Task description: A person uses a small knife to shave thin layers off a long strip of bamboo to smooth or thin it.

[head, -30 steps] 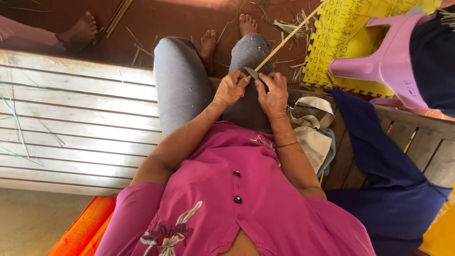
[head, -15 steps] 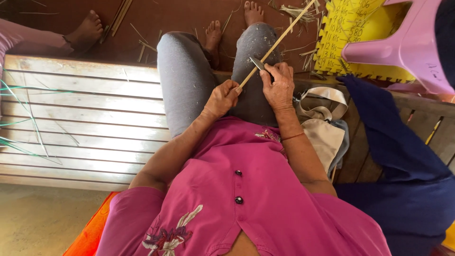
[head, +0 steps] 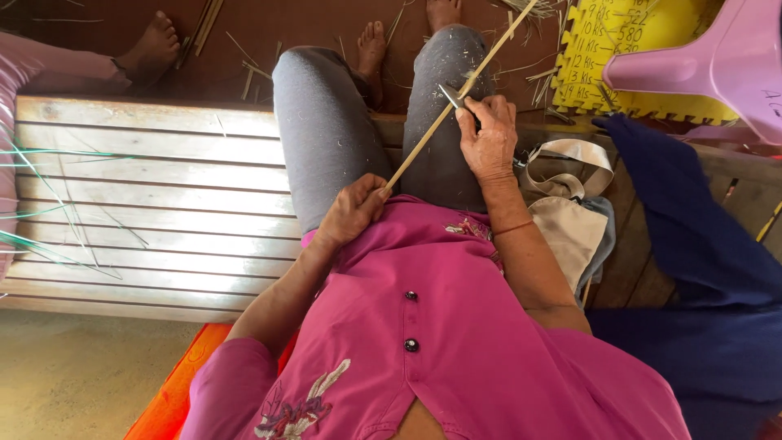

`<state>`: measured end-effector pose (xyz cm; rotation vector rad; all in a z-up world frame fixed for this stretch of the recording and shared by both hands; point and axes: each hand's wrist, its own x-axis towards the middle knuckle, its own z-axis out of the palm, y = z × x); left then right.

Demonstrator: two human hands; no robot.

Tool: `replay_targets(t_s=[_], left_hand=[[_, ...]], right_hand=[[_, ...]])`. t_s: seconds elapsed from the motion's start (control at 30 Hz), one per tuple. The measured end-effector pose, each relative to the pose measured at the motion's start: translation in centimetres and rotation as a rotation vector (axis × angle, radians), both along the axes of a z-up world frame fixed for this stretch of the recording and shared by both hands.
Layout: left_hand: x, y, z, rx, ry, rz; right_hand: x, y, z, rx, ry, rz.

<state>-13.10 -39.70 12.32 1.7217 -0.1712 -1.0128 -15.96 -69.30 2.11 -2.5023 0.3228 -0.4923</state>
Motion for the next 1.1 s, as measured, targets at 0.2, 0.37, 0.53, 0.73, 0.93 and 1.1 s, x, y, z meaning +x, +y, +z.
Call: replay_targets(t_s=[0.2, 0.37, 0.53, 0.73, 0.93, 1.1], left_hand=[[-1.5, 3.8, 1.4, 0.070, 0.019, -0.002], [-2.4, 6.1, 2.9, 0.099, 0.044, -0.006], [-3.6, 9.3, 4.4, 0.107, 0.070, -0.018], [-5.4, 13.2, 4.9, 0.018, -0.031, -0.159], [-7.6, 18.2, 4.5, -0.104, -0.866, -0.524], [-4.2, 15.3, 4.2, 0.335, 0.040, -0.544]], right_hand=[[0.5, 0.0, 0.0, -0.033, -0.036, 0.004], [0.5, -0.1, -0.2, -0.034, -0.040, 0.004], [0.6, -0.1, 0.0, -0.042, -0.034, -0.011], [0.9, 0.6, 1.5, 0.013, 0.043, -0.034], [0.9, 0.6, 1.4, -0.020, 0.053, -0.023], [1.0, 0.4, 1.7, -0.062, -0.014, -0.032]])
